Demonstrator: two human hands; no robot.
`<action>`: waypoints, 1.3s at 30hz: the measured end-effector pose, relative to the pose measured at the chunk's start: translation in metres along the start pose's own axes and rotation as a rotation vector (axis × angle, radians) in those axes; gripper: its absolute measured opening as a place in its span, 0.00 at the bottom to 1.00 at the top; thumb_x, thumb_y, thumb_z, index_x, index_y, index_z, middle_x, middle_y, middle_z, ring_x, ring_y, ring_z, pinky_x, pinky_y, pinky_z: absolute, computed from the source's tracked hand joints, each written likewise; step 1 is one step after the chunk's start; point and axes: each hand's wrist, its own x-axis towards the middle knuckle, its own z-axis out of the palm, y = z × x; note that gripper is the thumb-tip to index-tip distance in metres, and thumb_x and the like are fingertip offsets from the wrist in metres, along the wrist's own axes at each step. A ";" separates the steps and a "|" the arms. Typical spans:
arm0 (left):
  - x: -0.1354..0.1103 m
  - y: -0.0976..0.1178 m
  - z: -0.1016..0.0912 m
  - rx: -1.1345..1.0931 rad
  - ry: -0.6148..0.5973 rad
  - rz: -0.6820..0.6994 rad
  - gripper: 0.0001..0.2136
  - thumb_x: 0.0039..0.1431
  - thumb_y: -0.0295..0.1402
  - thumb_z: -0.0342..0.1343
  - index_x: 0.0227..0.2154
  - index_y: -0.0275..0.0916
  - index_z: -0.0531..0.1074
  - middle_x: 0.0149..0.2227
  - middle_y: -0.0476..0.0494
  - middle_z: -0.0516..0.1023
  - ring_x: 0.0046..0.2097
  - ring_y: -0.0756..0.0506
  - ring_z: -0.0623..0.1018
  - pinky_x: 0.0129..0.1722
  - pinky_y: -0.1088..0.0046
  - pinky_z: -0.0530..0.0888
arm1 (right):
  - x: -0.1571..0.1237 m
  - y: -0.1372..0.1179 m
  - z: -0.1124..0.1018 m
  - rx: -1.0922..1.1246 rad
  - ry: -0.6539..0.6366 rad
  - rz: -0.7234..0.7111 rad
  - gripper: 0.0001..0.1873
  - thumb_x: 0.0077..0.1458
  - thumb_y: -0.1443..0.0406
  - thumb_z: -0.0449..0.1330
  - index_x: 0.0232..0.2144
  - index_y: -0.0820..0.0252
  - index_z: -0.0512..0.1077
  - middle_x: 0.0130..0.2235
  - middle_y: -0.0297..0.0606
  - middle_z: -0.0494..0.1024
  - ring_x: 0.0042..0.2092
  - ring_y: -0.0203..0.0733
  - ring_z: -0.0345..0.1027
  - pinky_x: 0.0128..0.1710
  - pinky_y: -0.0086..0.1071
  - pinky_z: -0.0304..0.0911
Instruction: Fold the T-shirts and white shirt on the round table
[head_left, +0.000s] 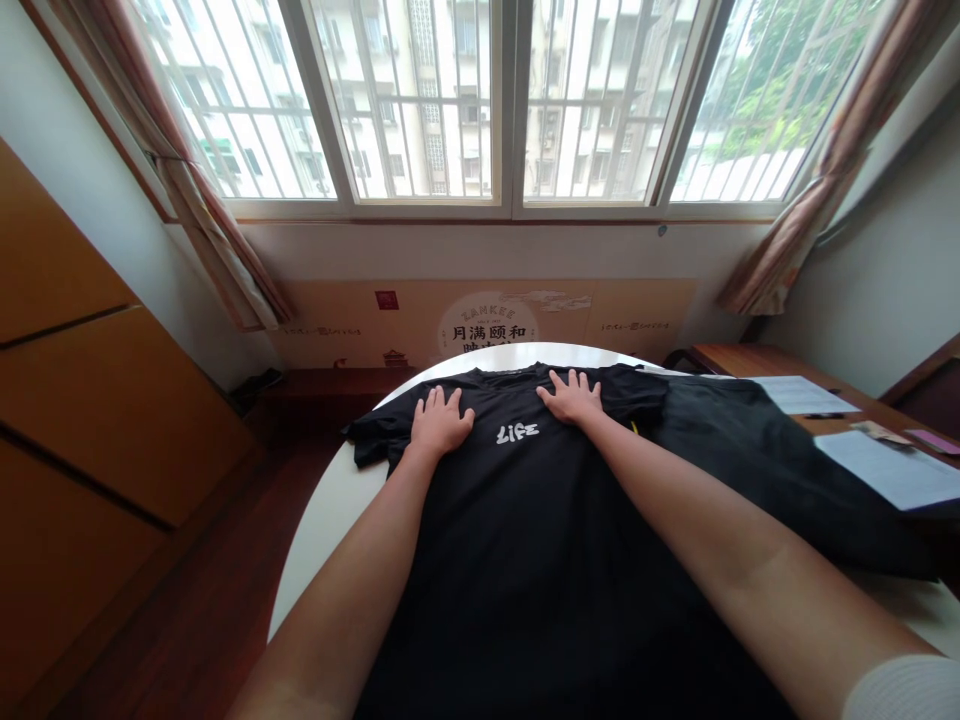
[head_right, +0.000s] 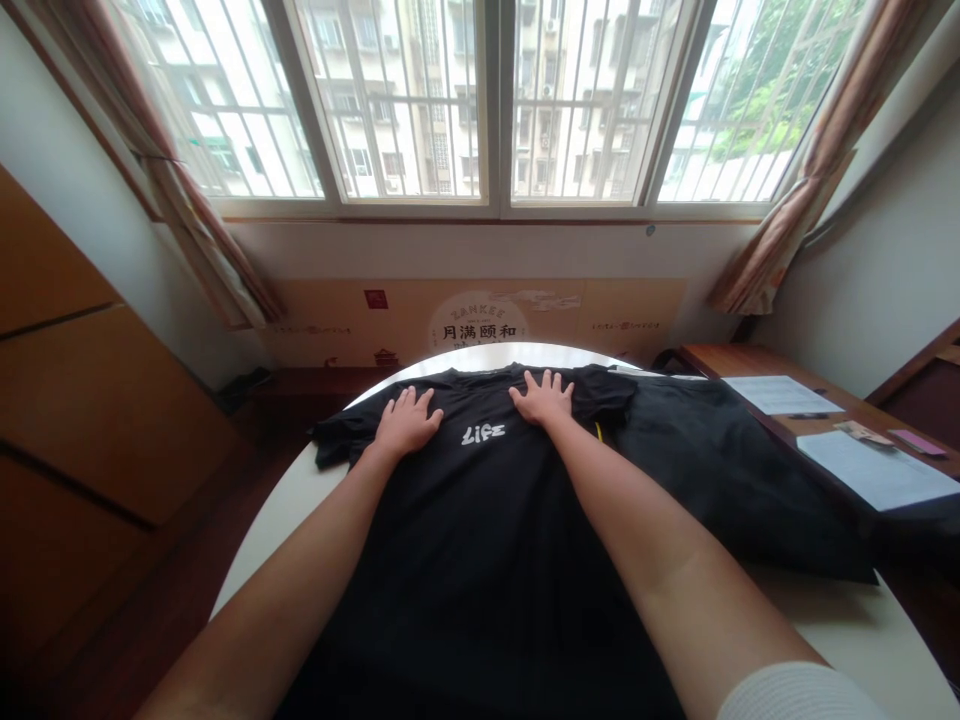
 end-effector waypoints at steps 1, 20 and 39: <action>0.000 0.000 0.000 0.000 -0.001 0.000 0.34 0.74 0.49 0.39 0.76 0.39 0.53 0.78 0.31 0.48 0.79 0.37 0.49 0.76 0.53 0.48 | 0.000 0.000 0.000 0.001 0.001 -0.001 0.44 0.70 0.38 0.39 0.79 0.48 0.43 0.80 0.50 0.39 0.79 0.63 0.28 0.73 0.64 0.26; 0.003 0.000 0.002 0.025 0.007 0.003 0.34 0.74 0.49 0.38 0.76 0.38 0.53 0.78 0.32 0.48 0.78 0.37 0.50 0.75 0.53 0.49 | 0.000 0.002 -0.001 0.010 0.004 -0.006 0.44 0.70 0.38 0.39 0.78 0.48 0.44 0.80 0.49 0.40 0.79 0.63 0.28 0.73 0.63 0.26; 0.036 0.009 -0.013 0.054 -0.033 0.133 0.33 0.70 0.43 0.40 0.76 0.43 0.53 0.78 0.45 0.49 0.78 0.35 0.53 0.75 0.49 0.49 | -0.005 -0.006 -0.005 -0.014 -0.001 -0.026 0.44 0.71 0.41 0.39 0.78 0.55 0.45 0.79 0.55 0.41 0.78 0.67 0.32 0.72 0.66 0.30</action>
